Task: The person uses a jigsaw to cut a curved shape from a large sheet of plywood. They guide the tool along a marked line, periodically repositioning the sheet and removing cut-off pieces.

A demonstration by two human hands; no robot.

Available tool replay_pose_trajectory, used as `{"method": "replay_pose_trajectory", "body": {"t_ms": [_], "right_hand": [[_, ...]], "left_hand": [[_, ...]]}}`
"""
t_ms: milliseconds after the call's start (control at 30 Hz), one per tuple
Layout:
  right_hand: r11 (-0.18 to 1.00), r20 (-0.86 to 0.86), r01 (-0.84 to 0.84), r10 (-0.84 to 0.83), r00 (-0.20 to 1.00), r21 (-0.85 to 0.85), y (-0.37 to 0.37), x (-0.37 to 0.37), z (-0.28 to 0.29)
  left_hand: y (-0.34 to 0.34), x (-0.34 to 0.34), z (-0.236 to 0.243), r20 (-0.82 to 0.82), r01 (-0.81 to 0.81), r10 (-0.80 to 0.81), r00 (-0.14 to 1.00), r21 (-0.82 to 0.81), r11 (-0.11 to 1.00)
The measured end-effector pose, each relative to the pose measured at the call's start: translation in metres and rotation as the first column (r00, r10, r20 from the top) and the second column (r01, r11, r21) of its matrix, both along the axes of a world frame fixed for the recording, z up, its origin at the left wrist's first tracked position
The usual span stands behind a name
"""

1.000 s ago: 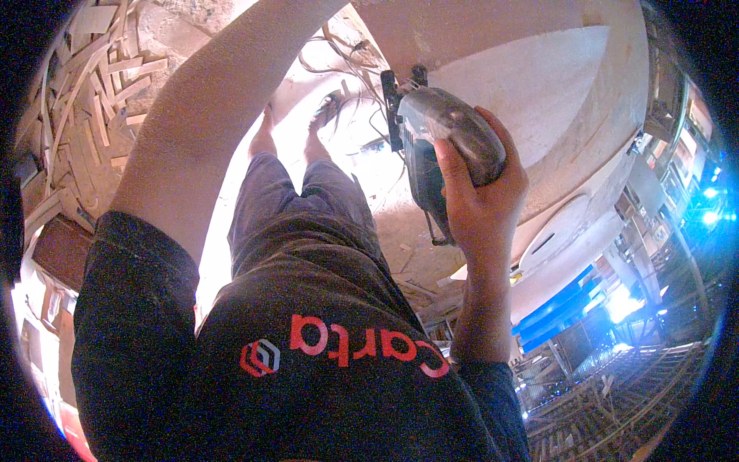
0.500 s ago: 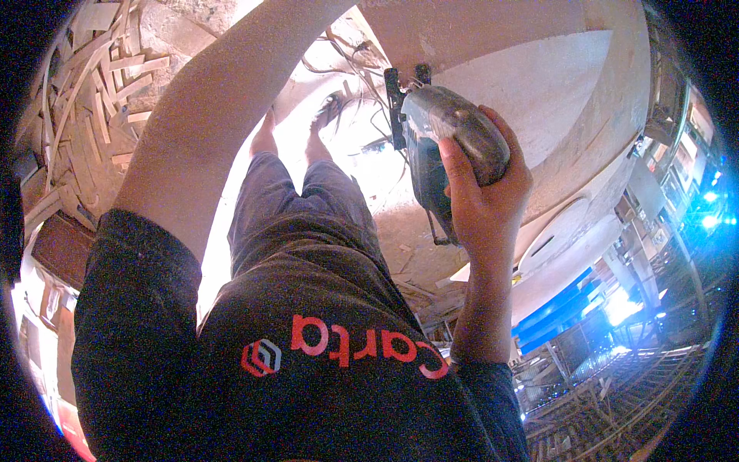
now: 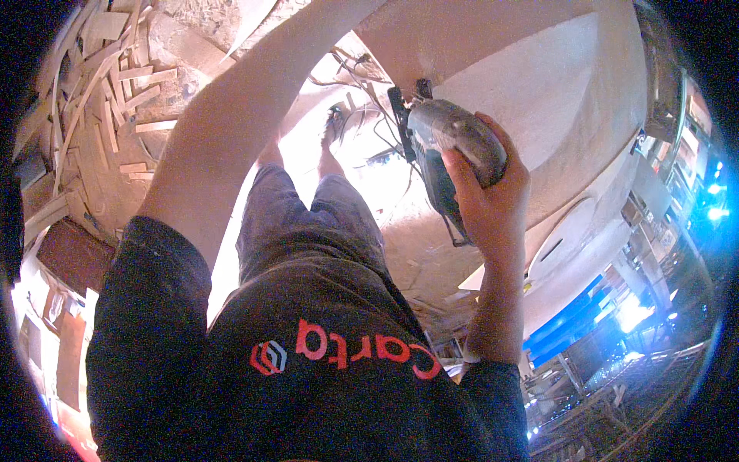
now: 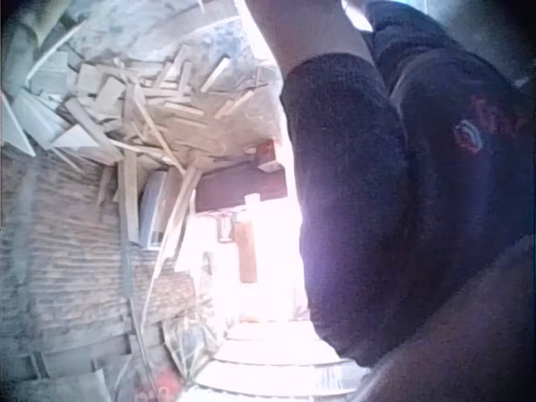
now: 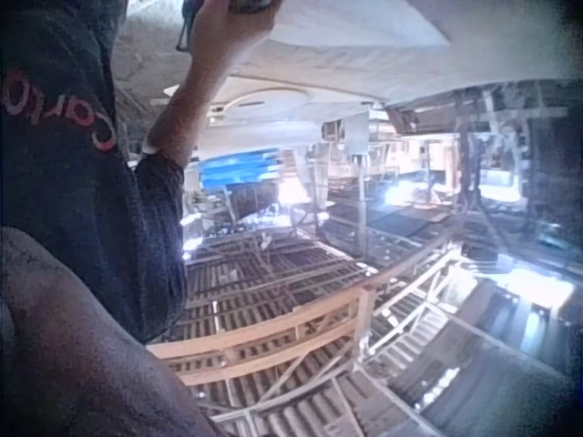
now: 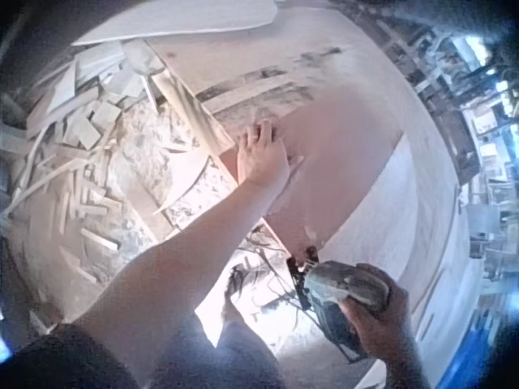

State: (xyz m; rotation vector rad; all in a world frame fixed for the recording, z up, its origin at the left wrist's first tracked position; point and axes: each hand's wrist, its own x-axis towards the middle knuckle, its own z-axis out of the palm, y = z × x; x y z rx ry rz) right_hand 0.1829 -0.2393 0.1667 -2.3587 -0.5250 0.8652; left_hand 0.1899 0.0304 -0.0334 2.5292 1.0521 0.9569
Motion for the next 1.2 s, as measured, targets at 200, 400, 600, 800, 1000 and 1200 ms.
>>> {"method": "replay_pose_trajectory", "body": {"t_ms": [200,400,600,800,1000,1200], "right_hand": [[0.995,-0.007,-0.091,0.090,0.996,-0.034,-0.025,0.005,0.007],[0.999,-0.059,-0.044,0.042,0.997,-0.029,-0.018,-0.001,0.010],[0.997,-0.037,-0.046,0.044,0.998,-0.059,-0.015,0.000,0.010],[0.998,-0.035,-0.014,0.012,0.999,-0.061,-0.013,0.001,0.011],[0.999,-0.040,-0.003,0.001,0.999,-0.039,-0.013,-0.002,0.011],[0.999,-0.035,-0.009,0.008,0.999,-0.037,-0.012,-0.001,0.011]], "left_hand": [[-0.025,-0.013,0.022,-0.112,0.019,-0.049,0.992,-0.252,0.968],[-0.025,-0.018,0.020,-0.066,0.000,-0.016,0.998,-0.225,0.974],[-0.025,-0.019,0.018,-0.044,0.042,-0.055,0.998,-0.251,0.967],[-0.026,-0.017,0.022,-0.084,0.020,-0.041,0.996,-0.241,0.970],[-0.026,-0.014,0.022,-0.108,-0.006,-0.019,0.994,-0.229,0.973],[-0.025,-0.009,0.019,-0.132,-0.043,0.014,0.991,-0.217,0.975]]}}
